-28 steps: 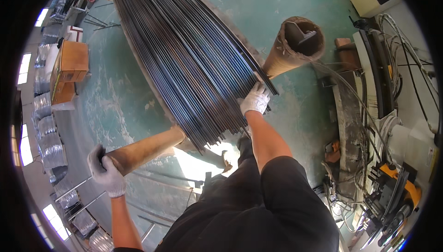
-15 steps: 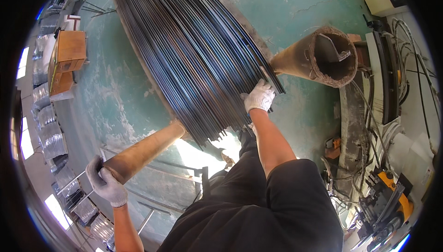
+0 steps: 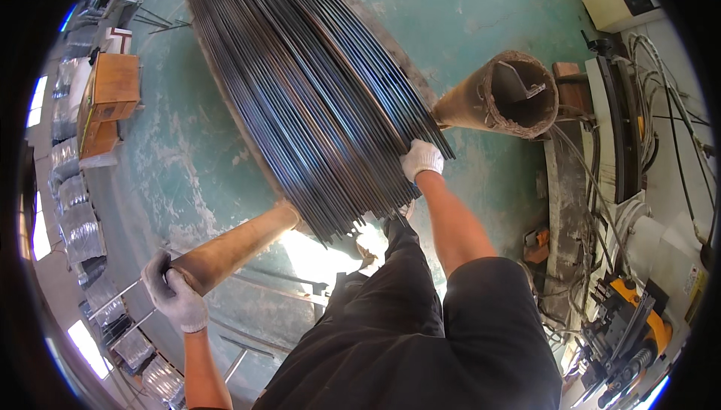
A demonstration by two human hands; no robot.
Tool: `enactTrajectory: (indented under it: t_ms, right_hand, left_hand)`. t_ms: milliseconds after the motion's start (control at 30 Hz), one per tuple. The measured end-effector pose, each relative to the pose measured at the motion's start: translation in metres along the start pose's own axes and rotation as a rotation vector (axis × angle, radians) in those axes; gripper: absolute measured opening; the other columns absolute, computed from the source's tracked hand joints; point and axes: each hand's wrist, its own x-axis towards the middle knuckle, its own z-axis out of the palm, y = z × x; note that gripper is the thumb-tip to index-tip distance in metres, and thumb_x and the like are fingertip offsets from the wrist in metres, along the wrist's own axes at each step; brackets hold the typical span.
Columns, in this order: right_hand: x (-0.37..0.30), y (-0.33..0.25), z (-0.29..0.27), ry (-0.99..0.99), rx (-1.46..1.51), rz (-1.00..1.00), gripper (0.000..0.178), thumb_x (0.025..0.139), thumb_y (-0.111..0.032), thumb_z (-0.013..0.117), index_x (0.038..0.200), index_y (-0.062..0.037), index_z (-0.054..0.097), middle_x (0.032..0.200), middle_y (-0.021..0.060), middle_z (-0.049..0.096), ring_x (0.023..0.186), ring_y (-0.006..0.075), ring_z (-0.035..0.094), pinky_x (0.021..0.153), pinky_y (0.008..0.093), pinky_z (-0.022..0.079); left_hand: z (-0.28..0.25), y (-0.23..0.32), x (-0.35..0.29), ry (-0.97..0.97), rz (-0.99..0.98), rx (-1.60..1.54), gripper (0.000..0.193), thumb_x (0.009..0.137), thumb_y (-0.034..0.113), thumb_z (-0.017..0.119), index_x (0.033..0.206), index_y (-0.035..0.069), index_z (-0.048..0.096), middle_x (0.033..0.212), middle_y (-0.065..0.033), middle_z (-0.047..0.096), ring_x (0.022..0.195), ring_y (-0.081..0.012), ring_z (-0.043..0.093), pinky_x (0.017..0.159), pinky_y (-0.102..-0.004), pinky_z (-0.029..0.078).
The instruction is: The person repeatedly picks up straight metal rods, feeds them into a bending machine, and removes the bent rods to place them on a nearby rack. The process is repeated multiple times throughout the clip.
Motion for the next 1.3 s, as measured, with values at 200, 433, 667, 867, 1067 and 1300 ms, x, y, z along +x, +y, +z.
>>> enactTrajectory:
  t_ms: [200,433,667,867,1067,1300]
  right_hand:
    - [-0.019,-0.018,-0.032,-0.148,-0.040,-0.040,0.058,0.092,-0.048,0.090,0.129,-0.0039,0.081,0.132,0.0253,0.079,0.128,0.0415,0.074,0.110,0.0507,0.059]
    - [-0.039,-0.011,-0.034,-0.377,0.389,-0.174,0.058,0.099,-0.041,0.089,0.121,0.0111,0.076,0.096,0.0163,0.079,0.088,0.0285,0.076,0.085,0.0414,0.062]
    - [-0.100,-0.034,-0.031,-0.474,0.854,-0.108,0.037,0.113,-0.029,0.074,0.128,0.0048,0.073,0.093,0.0078,0.075,0.076,0.0170,0.069,0.066,0.0353,0.055]
    - [-0.155,-0.031,-0.001,-0.012,0.356,-0.227,0.043,0.114,-0.039,0.065,0.117,0.0029,0.074,0.096,0.0268,0.075,0.089,0.0433,0.073,0.082,0.0531,0.055]
    - [-0.333,0.031,-0.005,-0.100,0.117,-0.063,0.051,0.111,-0.045,0.066,0.119,0.0045,0.069,0.106,0.0365,0.076,0.107,0.0563,0.073,0.092,0.0599,0.058]
    - [-0.629,0.255,0.115,0.274,0.267,0.421,0.022,0.096,-0.014,0.080,0.104,0.0017,0.067,0.084,0.0188,0.066,0.079,0.0301,0.060,0.074,0.0499,0.053]
  left_hand:
    - [-0.003,0.002,0.000,0.012,0.002,0.003,0.035,0.097,-0.001,0.054,0.127,-0.005,0.072,0.118,-0.0193,0.068,0.113,-0.0376,0.065,0.105,-0.0487,0.054]
    - [-0.008,0.005,0.000,0.054,0.073,0.008,0.034,0.094,-0.004,0.056,0.122,-0.003,0.074,0.114,-0.0180,0.069,0.111,-0.0375,0.064,0.104,-0.0484,0.053]
    - [-0.012,0.004,-0.008,0.116,0.192,0.048,0.030,0.091,-0.005,0.059,0.116,-0.001,0.074,0.109,-0.0155,0.070,0.108,-0.0364,0.064,0.100,-0.0482,0.053]
    - [-0.024,0.049,-0.032,0.082,0.449,0.039,0.031,0.082,0.001,0.070,0.113,0.008,0.073,0.106,-0.0129,0.070,0.113,-0.0391,0.065,0.106,-0.0549,0.049]
    - [0.061,0.077,-0.112,-0.506,0.370,-0.708,0.019,0.090,0.004,0.075,0.109,0.006,0.078,0.103,-0.0108,0.075,0.099,-0.0312,0.073,0.098,-0.0433,0.059]
    - [0.221,0.023,-0.103,-1.090,-0.784,-1.312,0.034,0.110,0.030,0.072,0.135,0.007,0.068,0.114,-0.0127,0.077,0.102,-0.0269,0.075,0.095,-0.0464,0.063]
